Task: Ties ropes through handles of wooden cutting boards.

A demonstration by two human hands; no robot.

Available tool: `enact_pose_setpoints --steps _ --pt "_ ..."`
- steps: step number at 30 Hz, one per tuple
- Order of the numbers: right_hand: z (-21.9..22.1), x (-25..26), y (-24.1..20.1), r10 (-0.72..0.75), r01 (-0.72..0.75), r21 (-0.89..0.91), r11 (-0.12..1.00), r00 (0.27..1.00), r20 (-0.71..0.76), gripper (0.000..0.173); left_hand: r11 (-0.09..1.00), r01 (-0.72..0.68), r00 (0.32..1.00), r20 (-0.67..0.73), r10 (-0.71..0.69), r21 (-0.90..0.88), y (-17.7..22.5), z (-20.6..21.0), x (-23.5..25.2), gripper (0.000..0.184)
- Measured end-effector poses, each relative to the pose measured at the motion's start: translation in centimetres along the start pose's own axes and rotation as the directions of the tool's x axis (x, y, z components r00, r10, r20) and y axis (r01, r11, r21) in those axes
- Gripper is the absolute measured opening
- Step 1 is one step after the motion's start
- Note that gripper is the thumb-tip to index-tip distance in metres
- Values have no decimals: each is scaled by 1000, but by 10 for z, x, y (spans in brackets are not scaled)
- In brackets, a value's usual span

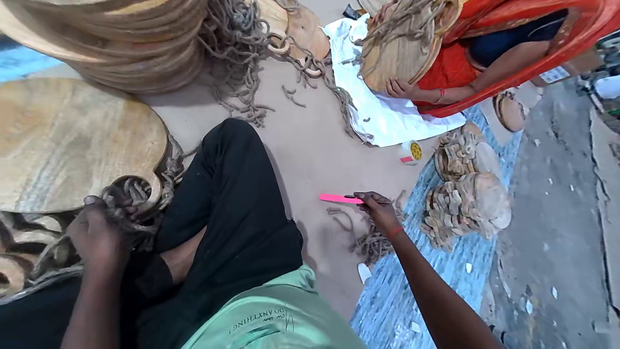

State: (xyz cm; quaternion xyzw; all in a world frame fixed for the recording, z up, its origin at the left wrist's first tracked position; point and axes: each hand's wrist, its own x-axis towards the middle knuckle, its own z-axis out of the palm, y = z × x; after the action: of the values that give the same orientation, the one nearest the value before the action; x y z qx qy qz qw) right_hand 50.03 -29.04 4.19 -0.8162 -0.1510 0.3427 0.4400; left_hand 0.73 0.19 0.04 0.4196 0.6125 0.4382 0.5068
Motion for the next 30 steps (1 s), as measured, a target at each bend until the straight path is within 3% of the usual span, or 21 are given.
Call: enact_pose_setpoints --steps 4,8,11,15,19,24,28,30 --pt "-39 -7 21 151 -143 -117 983 986 70 14 1000 3 1000 5 -3 -26 2 1 1 43" --pt "-100 -24 36 254 -243 -403 882 967 -27 11 1000 20 1000 19 -19 -19 1 3 4 42" --pt "-130 -37 35 300 -323 -441 837 946 -122 14 1000 11 999 40 -10 -14 0 4 4 43" --pt "-112 -32 14 256 -275 -138 952 957 -140 18 1000 -5 999 43 5 -8 -1 3 5 43" --pt "-51 -6 -13 59 -69 -101 992 993 -99 15 1000 0 999 35 0 12 -1 2 4 43" --pt "-33 16 -14 -26 50 -361 931 997 70 11 1000 0 1000 -1 0 -11 3 0 -1 44" --pt "-85 13 -8 123 -91 -614 784 992 11 13 1000 13 1000 -3 -13 -22 5 3 -1 43" --pt "-116 8 0 156 -176 -633 754 984 -87 13 1000 20 1000 4 -20 -14 4 5 1 43"
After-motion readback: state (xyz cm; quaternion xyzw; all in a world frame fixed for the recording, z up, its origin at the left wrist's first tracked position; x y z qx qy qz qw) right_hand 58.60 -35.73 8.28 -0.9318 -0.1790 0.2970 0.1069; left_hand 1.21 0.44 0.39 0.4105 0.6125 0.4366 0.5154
